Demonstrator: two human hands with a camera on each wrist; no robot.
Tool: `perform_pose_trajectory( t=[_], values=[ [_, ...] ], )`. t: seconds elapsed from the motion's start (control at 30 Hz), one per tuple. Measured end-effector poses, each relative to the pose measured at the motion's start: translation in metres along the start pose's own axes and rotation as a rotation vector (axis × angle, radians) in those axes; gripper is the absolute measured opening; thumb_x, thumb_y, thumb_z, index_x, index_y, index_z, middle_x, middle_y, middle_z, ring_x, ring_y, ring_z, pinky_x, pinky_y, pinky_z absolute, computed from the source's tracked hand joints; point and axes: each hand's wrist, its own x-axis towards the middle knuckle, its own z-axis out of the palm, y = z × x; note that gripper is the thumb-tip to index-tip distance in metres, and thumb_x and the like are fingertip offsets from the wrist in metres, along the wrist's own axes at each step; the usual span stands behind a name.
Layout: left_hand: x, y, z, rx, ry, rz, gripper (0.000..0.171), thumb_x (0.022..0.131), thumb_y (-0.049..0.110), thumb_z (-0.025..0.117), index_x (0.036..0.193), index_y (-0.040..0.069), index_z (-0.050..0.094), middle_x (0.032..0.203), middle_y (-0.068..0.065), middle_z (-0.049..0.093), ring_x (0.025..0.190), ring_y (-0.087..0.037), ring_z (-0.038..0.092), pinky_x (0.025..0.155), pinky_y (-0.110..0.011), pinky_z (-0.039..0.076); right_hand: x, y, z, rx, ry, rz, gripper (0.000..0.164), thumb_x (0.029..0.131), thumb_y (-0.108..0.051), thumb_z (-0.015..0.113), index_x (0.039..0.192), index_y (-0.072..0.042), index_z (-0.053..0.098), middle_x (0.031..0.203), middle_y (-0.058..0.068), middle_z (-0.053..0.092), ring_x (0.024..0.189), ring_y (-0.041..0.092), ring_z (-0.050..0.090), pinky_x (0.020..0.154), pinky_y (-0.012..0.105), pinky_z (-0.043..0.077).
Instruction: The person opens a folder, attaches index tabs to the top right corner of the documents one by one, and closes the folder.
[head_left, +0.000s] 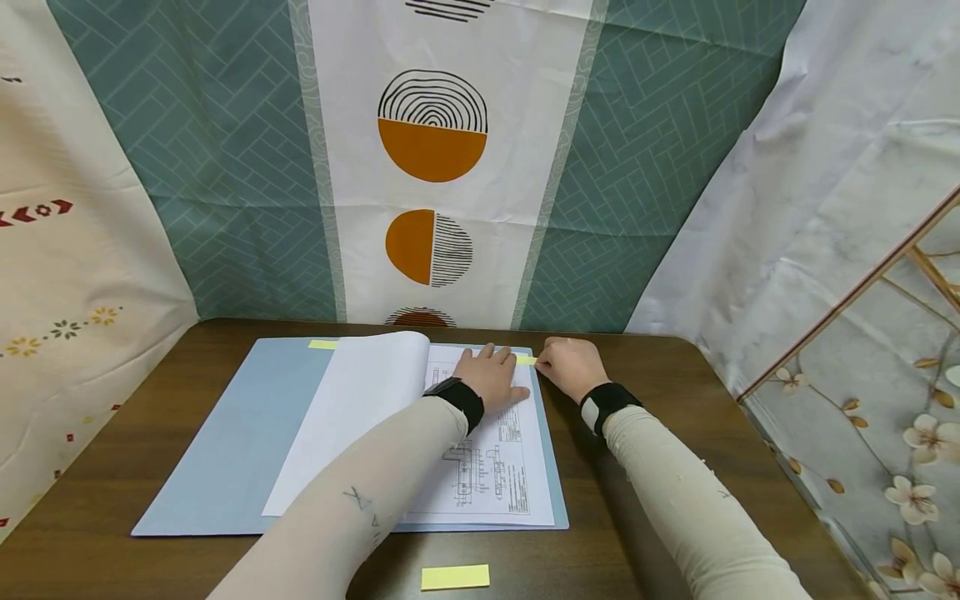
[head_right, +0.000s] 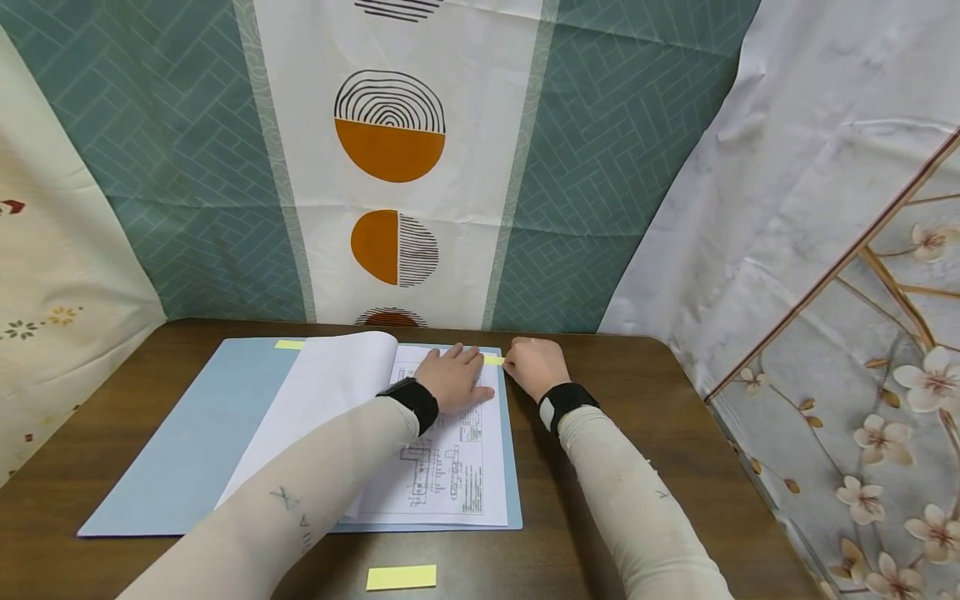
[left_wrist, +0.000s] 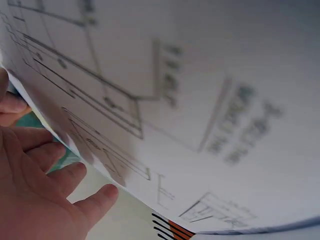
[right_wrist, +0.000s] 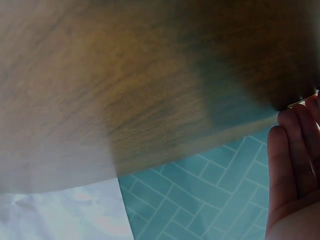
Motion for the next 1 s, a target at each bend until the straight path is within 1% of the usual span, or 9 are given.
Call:
perform_pose_trajectory(
  t=[0.17, 0.3, 0.4, 0.57, 0.77, 0.9, 1.0],
  values=[
    [0.003, 0.003, 0.005, 0.019, 0.014, 0.078, 0.081, 0.095, 0.071, 0.038, 0.158, 0.02, 0.034, 0.162, 0.003, 0.029, 0.15, -0.025, 0.021, 0.113, -0.056, 0.022, 0.0, 0.001, 0.0, -0.001, 0.009, -0.001, 0.008, 0.088, -0.022, 0.076, 0.091, -0.018, 0.081, 0.081, -0.007, 0.063, 0.072, 0.012, 0.062, 0.066, 0.032, 0.051],
    [0.002, 0.004, 0.007, 0.021, -0.014, 0.148, 0.08, 0.096, 0.071, 0.037, 0.159, 0.022, 0.031, 0.163, 0.005, 0.027, 0.15, -0.024, 0.02, 0.113, -0.056, 0.021, -0.001, 0.002, 0.002, 0.005, 0.005, -0.003, 0.008, 0.088, -0.023, 0.075, 0.092, -0.019, 0.081, 0.083, -0.007, 0.064, 0.076, 0.013, 0.065, 0.068, 0.033, 0.052],
    [0.001, 0.004, 0.008, 0.022, -0.027, 0.174, 0.08, 0.096, 0.07, 0.037, 0.16, 0.023, 0.03, 0.163, 0.006, 0.027, 0.15, -0.023, 0.021, 0.113, -0.056, 0.021, -0.001, 0.002, 0.003, 0.006, 0.002, -0.006, 0.008, 0.088, -0.022, 0.075, 0.092, -0.019, 0.081, 0.084, -0.007, 0.065, 0.076, 0.013, 0.065, 0.068, 0.032, 0.052],
    [-0.001, 0.002, 0.007, 0.019, -0.025, 0.154, 0.081, 0.095, 0.072, 0.036, 0.159, 0.022, 0.031, 0.163, 0.005, 0.026, 0.15, -0.024, 0.021, 0.114, -0.055, 0.02, -0.001, 0.001, 0.003, 0.0, 0.002, -0.001, 0.009, 0.088, -0.023, 0.075, 0.092, -0.018, 0.081, 0.083, -0.007, 0.065, 0.075, 0.012, 0.065, 0.067, 0.031, 0.052],
    [-0.009, 0.001, -0.002, 0.003, -0.032, 0.104, 0.08, 0.095, 0.071, 0.037, 0.158, 0.021, 0.033, 0.163, 0.002, 0.027, 0.149, -0.027, 0.023, 0.113, -0.055, 0.022, 0.0, 0.0, 0.002, -0.011, -0.008, 0.012, 0.009, 0.088, -0.023, 0.075, 0.092, -0.019, 0.081, 0.084, -0.007, 0.065, 0.075, 0.011, 0.064, 0.067, 0.03, 0.052],
    [-0.011, 0.0, -0.004, -0.012, -0.023, 0.1, 0.08, 0.096, 0.07, 0.039, 0.158, 0.02, 0.035, 0.162, -0.001, 0.029, 0.149, -0.027, 0.025, 0.113, -0.054, 0.023, 0.0, -0.001, 0.001, -0.012, -0.005, 0.012, 0.009, 0.088, -0.023, 0.075, 0.092, -0.018, 0.081, 0.084, -0.007, 0.065, 0.075, 0.012, 0.065, 0.067, 0.031, 0.052],
    [-0.01, 0.001, -0.003, -0.011, -0.01, 0.091, 0.08, 0.096, 0.069, 0.041, 0.157, 0.017, 0.037, 0.161, -0.003, 0.031, 0.148, -0.026, 0.026, 0.113, -0.054, 0.024, 0.0, 0.0, 0.002, -0.014, -0.002, 0.004, 0.009, 0.088, -0.023, 0.075, 0.092, -0.018, 0.082, 0.081, -0.007, 0.064, 0.073, 0.012, 0.064, 0.066, 0.031, 0.051]
  ],
)
